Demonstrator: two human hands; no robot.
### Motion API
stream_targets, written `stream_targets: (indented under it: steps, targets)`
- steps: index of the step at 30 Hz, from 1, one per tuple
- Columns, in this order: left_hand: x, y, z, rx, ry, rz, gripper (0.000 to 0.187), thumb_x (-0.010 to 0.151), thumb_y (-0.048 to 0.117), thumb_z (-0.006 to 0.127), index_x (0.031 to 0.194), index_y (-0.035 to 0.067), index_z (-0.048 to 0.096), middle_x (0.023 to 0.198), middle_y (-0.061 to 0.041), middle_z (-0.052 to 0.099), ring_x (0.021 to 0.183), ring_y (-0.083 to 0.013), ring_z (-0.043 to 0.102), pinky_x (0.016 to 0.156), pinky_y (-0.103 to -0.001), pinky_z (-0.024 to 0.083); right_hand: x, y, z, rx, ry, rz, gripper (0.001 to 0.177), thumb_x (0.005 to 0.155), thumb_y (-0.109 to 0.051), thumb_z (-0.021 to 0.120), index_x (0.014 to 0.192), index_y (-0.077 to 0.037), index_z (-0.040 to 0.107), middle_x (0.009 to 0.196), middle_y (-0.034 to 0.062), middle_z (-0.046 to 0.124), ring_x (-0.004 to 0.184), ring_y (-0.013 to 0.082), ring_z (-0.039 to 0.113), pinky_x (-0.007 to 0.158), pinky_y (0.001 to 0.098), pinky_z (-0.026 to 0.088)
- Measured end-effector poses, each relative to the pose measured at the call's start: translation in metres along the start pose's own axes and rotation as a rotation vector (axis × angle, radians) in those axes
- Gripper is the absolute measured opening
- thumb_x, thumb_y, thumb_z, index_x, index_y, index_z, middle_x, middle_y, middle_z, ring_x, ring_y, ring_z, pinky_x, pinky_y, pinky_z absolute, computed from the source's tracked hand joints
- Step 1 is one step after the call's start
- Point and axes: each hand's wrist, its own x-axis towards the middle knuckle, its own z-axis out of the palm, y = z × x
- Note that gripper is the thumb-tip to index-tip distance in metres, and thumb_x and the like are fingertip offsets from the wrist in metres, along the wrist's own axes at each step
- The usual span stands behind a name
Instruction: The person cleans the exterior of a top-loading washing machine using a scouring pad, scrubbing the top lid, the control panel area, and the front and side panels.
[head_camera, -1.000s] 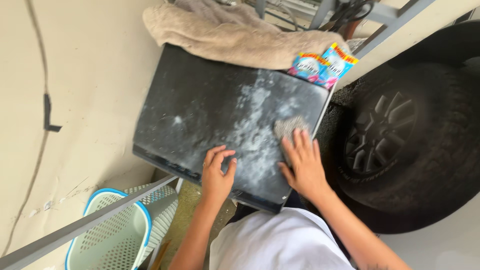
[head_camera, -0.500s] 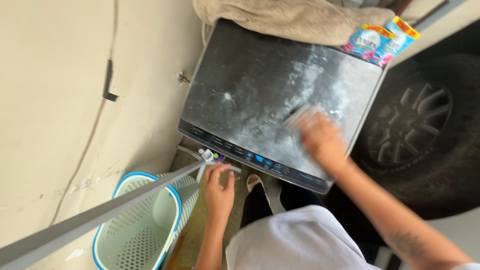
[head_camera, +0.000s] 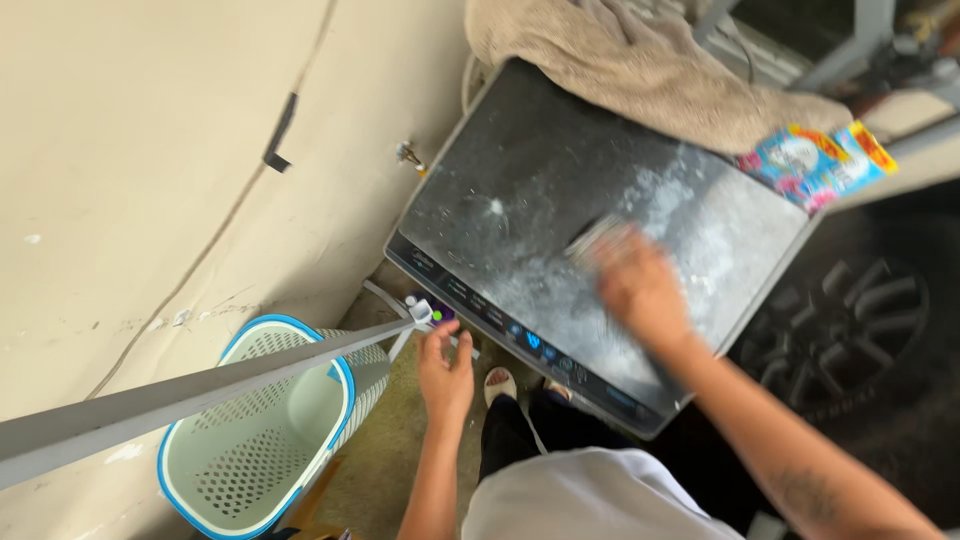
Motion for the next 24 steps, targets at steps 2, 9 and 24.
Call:
stream_targets:
  steps: [2,9,24]
  targets:
    - [-0.006,-0.001,0.003,0.03,0.034,-0.018,0.025,0.09,0.021,0.072,0.113,0.011,0.071,0.112,-0.007,0.064,0.1,-0.0209,0.063,0.081,-0.032,0.048,0.04,0.034,0.0,-0.013,0.166,0.133,0.052,0.094,-0.018,0.072,0.144,-0.01,0.06,0.148,0.0283,0.052,0.131,0.0452,0.053,0.111,0.0538,0.041]
    - [-0.017,0.001,0.023,0.045,0.2,-0.079,0.026,0.09,0.023,0.073,0.114,0.012,0.072,0.11,-0.008,0.064,0.099,-0.0204,0.066,0.078,-0.034,0.051,0.109,-0.106,0.08,0.232,0.094,-0.205,0.053,0.089,-0.023,0.066,0.141,-0.01,0.06,0.146,0.0221,0.054,0.139,0.0426,0.048,0.117,0.0539,0.037]
    - [0.088,0.031,0.028,0.188,0.229,-0.098,0.078,0.09,0.046,0.072,0.153,0.009,0.045,0.132,-0.014,0.051,0.11,-0.0272,0.059,0.085,-0.043,0.053,0.167,-0.102,0.106,0.173,0.021,-0.228,0.053,0.082,-0.025,0.07,0.133,-0.017,0.062,0.135,0.0145,0.061,0.138,0.0423,0.05,0.113,0.057,0.038]
